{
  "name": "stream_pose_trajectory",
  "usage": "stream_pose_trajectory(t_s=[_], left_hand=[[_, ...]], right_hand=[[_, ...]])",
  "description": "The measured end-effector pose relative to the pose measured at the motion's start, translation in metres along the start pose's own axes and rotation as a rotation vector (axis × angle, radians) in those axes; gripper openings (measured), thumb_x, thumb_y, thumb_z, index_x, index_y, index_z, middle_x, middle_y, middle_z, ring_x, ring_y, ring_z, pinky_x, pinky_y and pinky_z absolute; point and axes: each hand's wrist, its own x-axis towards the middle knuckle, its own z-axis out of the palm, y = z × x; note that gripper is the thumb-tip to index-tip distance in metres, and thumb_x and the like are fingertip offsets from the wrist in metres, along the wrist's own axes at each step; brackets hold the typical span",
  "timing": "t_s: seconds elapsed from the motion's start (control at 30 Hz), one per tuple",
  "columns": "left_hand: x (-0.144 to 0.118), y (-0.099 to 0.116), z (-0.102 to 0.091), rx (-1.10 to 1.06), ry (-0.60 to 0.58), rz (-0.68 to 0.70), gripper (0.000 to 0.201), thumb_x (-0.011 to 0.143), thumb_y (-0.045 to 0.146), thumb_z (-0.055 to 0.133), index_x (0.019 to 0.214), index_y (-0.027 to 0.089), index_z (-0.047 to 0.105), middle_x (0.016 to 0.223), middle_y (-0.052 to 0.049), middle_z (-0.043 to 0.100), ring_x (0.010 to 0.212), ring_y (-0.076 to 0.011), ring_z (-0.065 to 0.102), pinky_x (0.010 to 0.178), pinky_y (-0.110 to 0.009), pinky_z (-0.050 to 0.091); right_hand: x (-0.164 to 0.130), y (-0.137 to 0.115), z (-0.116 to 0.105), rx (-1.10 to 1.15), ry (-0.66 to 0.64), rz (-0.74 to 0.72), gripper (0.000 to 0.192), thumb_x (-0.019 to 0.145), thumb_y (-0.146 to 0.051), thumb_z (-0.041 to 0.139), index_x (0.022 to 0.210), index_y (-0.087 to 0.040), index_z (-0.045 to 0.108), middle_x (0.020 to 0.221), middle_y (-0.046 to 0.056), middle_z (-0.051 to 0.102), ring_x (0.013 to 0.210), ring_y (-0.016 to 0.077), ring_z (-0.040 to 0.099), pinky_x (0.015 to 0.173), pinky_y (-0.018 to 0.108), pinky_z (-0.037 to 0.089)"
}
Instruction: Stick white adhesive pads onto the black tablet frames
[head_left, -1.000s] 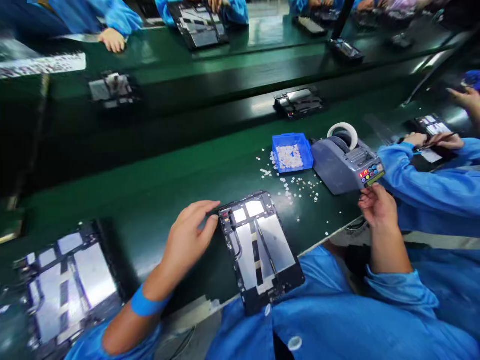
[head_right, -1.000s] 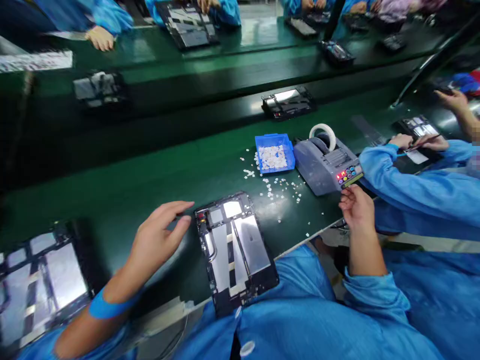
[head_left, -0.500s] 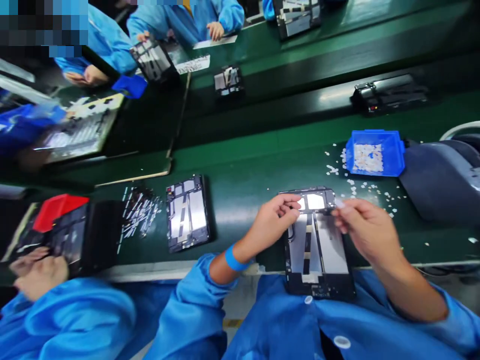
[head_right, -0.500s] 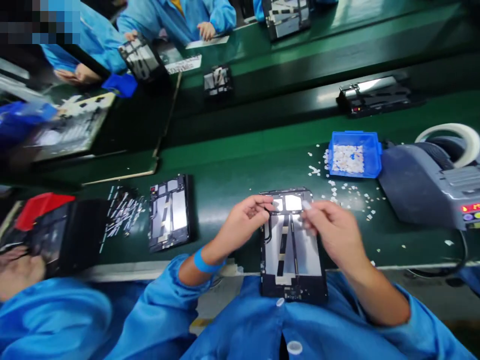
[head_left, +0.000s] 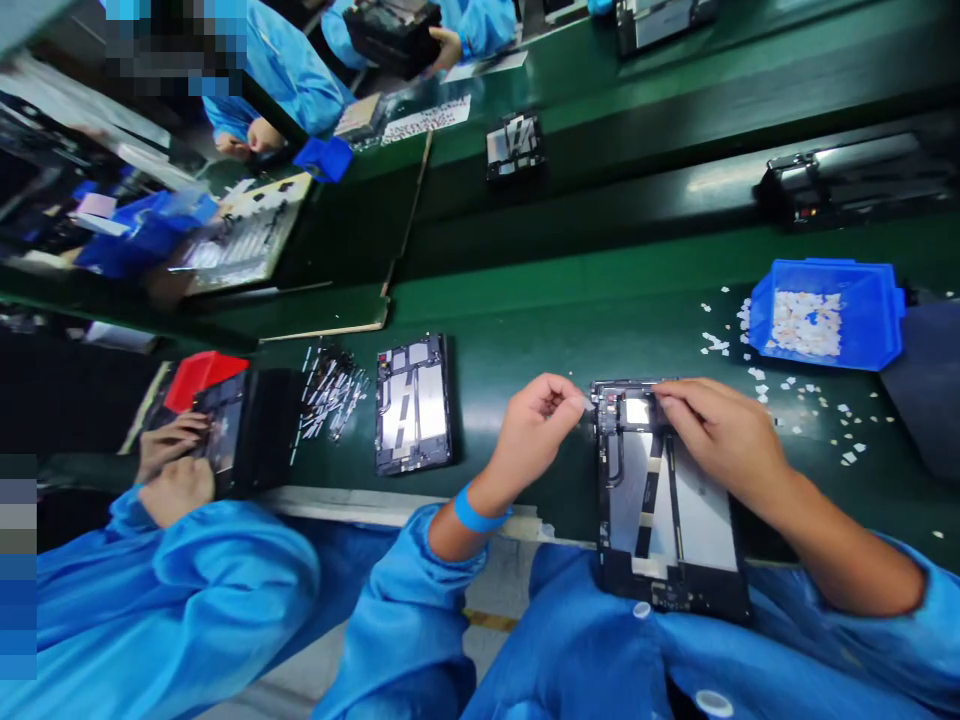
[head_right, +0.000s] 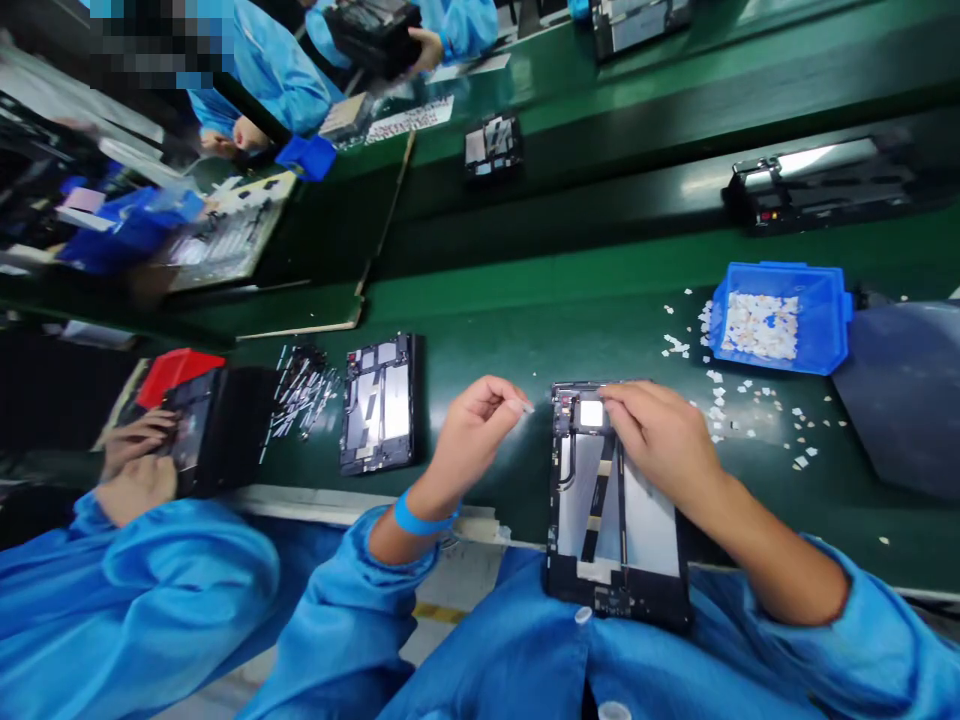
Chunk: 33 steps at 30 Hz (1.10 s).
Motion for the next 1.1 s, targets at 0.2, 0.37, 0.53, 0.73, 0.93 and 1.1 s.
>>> stream_pose_trajectory(t_s=[0.2,0.37,0.53,0.73,0.93,1.1], left_hand=[[0.008,-0.003,-0.010,0.806,-0.344,0.447,0.011,0.098,0.016,0.058,0.091,0.020,0.066,0.129,-0.007,0.076,0.118,-0.0262,0.065,0.102,-0.044,0.048],[0.013,-0.011,0.003,1.099,-0.441,0.561,0.014,0.100,0.018,0.058,0.107,0.018,0.069,0.143,-0.009,0.069,0.126,-0.0296,0.060,0.104,-0.047,0.047],[0.019,-0.005,0.002,1.061,-0.458,0.535,0.016,0.099,0.017,0.054,0.106,0.018,0.069,0.131,-0.009,0.074,0.121,-0.0300,0.061,0.103,-0.047,0.046],[0.020,0.003,0.004,0.959,-0.507,0.456,0.017,0.094,0.012,0.055,0.099,0.019,0.069,0.132,-0.014,0.073,0.118,-0.0324,0.060,0.102,-0.049,0.043],[0.029,0.007,0.001,0.738,-0.459,0.318,0.012,0.096,0.016,0.057,0.089,0.022,0.065,0.106,-0.007,0.076,0.106,-0.0258,0.063,0.100,-0.042,0.044],[0.051,-0.006,0.007,0.482,-0.386,0.121,0.008,0.091,0.018,0.065,0.085,0.021,0.069,0.093,-0.003,0.069,0.089,-0.0191,0.062,0.086,-0.034,0.048]], right_hand=[[0.017,0.029,-0.009,-0.603,-0.206,-0.534,0.037,0.104,-0.016,0.052,0.134,-0.023,0.073,0.111,0.012,0.073,0.086,0.0232,0.057,0.076,0.037,0.043],[0.022,0.032,-0.009,-0.671,-0.250,-0.609,0.038,0.101,-0.015,0.056,0.135,-0.020,0.071,0.107,0.012,0.072,0.084,0.0233,0.051,0.075,0.037,0.037],[0.025,0.035,-0.013,-0.685,-0.276,-0.643,0.036,0.102,-0.015,0.054,0.134,-0.018,0.070,0.103,0.011,0.071,0.084,0.0232,0.050,0.073,0.037,0.034],[0.025,0.032,-0.013,-0.701,-0.285,-0.650,0.036,0.102,-0.016,0.052,0.135,-0.019,0.068,0.103,0.011,0.070,0.085,0.0235,0.049,0.071,0.037,0.032],[0.028,0.030,-0.016,-0.715,-0.295,-0.667,0.036,0.100,-0.013,0.053,0.133,-0.019,0.068,0.100,0.010,0.070,0.084,0.0234,0.048,0.069,0.037,0.029],[0.031,0.037,-0.017,-0.670,-0.298,-0.688,0.039,0.100,-0.012,0.053,0.136,-0.019,0.067,0.101,0.010,0.069,0.085,0.0235,0.048,0.071,0.036,0.030]])
